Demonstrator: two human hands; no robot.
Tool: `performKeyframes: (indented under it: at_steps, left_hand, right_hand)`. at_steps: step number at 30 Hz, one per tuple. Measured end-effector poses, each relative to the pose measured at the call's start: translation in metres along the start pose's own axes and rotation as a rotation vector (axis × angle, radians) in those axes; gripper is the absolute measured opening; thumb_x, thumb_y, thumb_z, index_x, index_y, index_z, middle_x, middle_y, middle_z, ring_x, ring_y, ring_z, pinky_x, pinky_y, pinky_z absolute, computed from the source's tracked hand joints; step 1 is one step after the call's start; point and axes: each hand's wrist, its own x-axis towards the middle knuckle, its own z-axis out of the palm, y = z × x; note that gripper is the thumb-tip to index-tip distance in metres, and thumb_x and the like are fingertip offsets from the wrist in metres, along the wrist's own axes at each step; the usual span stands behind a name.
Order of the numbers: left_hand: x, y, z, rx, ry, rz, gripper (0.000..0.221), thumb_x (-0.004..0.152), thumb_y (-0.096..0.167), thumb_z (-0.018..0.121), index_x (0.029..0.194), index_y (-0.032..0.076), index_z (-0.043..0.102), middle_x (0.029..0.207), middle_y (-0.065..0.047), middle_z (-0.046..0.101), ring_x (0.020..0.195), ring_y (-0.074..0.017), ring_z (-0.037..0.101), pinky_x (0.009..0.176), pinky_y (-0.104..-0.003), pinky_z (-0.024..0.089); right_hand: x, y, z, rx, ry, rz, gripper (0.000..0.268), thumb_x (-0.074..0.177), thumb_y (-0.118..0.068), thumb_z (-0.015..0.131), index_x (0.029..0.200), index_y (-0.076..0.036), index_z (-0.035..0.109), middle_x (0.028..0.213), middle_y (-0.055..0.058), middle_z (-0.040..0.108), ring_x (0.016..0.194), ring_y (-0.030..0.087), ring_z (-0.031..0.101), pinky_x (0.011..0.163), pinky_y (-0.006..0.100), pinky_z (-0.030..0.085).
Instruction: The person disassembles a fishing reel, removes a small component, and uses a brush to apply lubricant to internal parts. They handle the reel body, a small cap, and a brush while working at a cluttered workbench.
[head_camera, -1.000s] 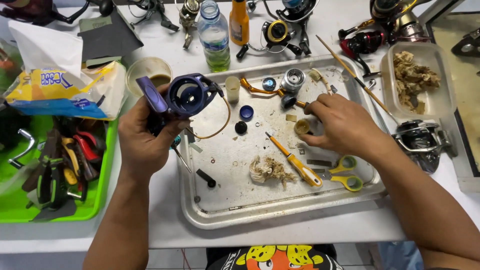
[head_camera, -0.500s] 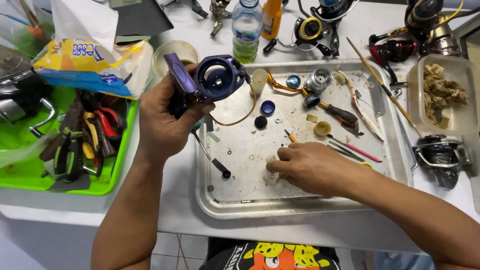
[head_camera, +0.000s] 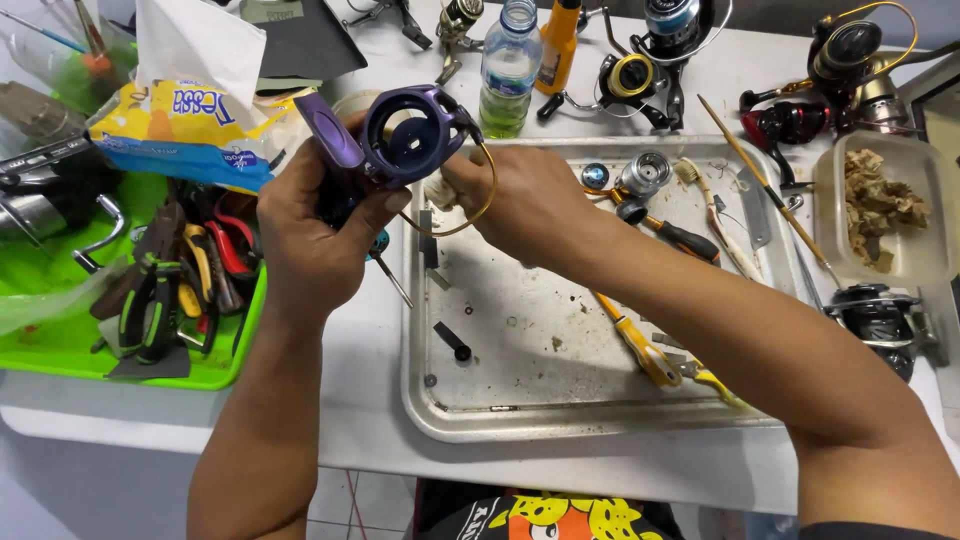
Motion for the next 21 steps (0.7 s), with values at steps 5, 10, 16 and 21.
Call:
performKeyframes:
  at_steps: [5,10,16,21]
  left_hand:
    - [0.000,-0.003,-0.002,0.003,0.006,0.002,0.048,0.097,0.017,0.075,0.137,-0.001,0.056,0.128,-0.014,0.066,0.119,-0.0236,0.063,0.108,-0.034,0.052]
    - [-0.004,-0.004,0.000,0.000,-0.003,-0.019,0.048,0.097,0.017,0.075,0.138,-0.001,0.056,0.126,-0.012,0.066,0.116,-0.0208,0.062,0.106,-0.032,0.052]
    - [-0.007,-0.004,0.013,-0.063,-0.042,-0.083,0.053,0.094,0.015,0.078,0.140,-0.001,0.055,0.121,-0.009,0.068,0.110,-0.0160,0.061,0.102,-0.029,0.054]
    - [-0.019,-0.034,0.045,-0.481,-0.050,-0.237,0.058,0.092,0.018,0.076,0.141,-0.002,0.052,0.127,-0.011,0.067,0.119,-0.0191,0.064,0.112,-0.031,0.052]
  right_hand:
    - [0.017,0.012,0.027,-0.137,0.241,-0.152,0.026,0.093,-0.010,0.064,0.118,-0.015,0.056,0.100,0.013,0.063,0.071,0.038,0.059,0.039,0.051,0.047]
    - [-0.030,0.009,-0.026,-0.292,0.081,-0.097,0.015,0.103,-0.014,0.056,0.116,-0.008,0.059,0.087,0.012,0.058,0.073,0.029,0.057,0.043,0.041,0.051]
    - [-0.121,0.038,-0.060,-0.023,-0.402,0.401,0.032,0.098,-0.048,0.063,0.111,-0.020,0.069,0.106,0.001,0.077,0.091,0.024,0.073,0.077,0.045,0.059]
    - [-0.176,0.077,-0.053,-0.029,-0.434,0.596,0.045,0.092,-0.044,0.067,0.131,-0.021,0.065,0.123,0.001,0.071,0.106,0.021,0.071,0.088,0.043,0.060]
